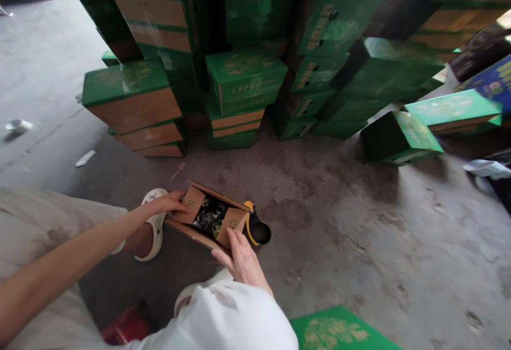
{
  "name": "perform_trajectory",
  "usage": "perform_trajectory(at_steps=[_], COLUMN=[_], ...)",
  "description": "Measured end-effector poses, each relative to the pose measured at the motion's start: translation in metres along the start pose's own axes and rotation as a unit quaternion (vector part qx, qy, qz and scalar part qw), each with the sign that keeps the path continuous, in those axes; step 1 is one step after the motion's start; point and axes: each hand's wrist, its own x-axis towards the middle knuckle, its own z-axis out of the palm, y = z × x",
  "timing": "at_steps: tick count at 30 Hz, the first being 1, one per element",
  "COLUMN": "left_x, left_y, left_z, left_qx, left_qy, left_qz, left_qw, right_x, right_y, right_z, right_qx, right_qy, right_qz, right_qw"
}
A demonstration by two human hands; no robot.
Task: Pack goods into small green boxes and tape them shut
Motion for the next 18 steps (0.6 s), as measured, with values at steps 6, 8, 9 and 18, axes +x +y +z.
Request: perform_trajectory(at_steps=[6,8,9,18], left_x=[-0.009,-0.014,-0.017,-0.015], left_y=[-0.001,-0.005,-0.007,-0.040], left_z=[-0.007,-0.010,-0.011,0.026], left_qx=[0.030,0.001,-0.026,-0.017], left_qy=[0.027,0.022,0.006,0.075], left_qz=[-0.055,-0.073,-0.070,0.151], left_qw=[0.998,0.997,0.997,0.986], right_x=[0.032,0.040,0.044,0.059], right_y=[-0.007,-0.005,-0.003,-0.025], right_z=[0.007,0.013,0.016,0.013], right_qx=[-0.070,-0.143,-0.185,-0.319], right_qy=[0.089,0.131,0.152,0.234], right_qz=[0.011,0.032,0.034,-0.024], right_qw=[0.993,0.980,0.970,0.918])
